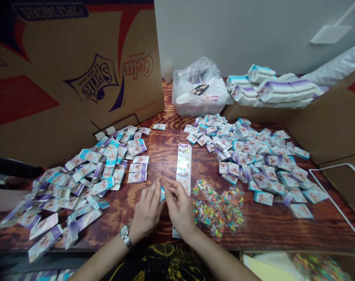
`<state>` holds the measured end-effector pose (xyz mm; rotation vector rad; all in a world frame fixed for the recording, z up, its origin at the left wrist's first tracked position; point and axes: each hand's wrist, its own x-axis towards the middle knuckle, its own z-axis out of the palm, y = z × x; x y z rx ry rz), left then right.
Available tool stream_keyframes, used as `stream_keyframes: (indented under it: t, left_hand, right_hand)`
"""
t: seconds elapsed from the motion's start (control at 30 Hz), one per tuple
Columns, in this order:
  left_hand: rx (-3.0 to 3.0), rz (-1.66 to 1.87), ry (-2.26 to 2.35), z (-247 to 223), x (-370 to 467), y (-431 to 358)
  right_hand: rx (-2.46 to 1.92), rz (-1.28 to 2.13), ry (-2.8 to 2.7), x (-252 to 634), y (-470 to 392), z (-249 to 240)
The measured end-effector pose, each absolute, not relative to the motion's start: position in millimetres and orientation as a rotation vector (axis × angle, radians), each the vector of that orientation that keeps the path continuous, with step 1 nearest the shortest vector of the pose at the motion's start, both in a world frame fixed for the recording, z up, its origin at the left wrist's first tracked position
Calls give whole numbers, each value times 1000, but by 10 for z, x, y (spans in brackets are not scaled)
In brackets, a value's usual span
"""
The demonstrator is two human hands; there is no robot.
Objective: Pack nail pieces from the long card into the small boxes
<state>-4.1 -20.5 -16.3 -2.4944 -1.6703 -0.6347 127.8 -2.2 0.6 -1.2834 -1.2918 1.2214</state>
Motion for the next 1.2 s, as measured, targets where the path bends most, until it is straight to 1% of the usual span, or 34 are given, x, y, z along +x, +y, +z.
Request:
stream_keyframes:
  t: [0.2, 0.27, 0.4, 0.5, 0.7, 0.87, 1.07, 1.2]
  left_hand:
    - [-2556, -637, -1653, -187, -48, -206]
    - [-2568, -646, -1664, -183, -46, -212]
    - [-2566, -760, -1617, -154, -41, -204]
    - [-2554, -867, -1557, -144, -43, -190]
    - [-2578, -919, -1533, -187, -91, -190]
    - [-2627, -858, -1502, -198, -134, -183]
    - [-2591, -785, -1479, -198, -99, -175]
    - [-2531, -825, -1530, -206, -69, -186]
  right_hand:
    - [-1285, 974, -1508, 1282, -129, 25]
    - [-1277, 1036, -1465, 1280, -127, 22]
    - [-1243, 1346, -1192, 1295, -46, 28]
    - [-1215, 1432, -1113, 1313, -3, 35]
    - [-1238, 1398, -1141, 1322, -25, 3]
    - [-1255, 1403, -1184, 1328, -18, 17]
    - [-1319, 1295, -1265, 1271, -97, 50]
    - [-1308, 1235, -1349, 1247, -160, 31]
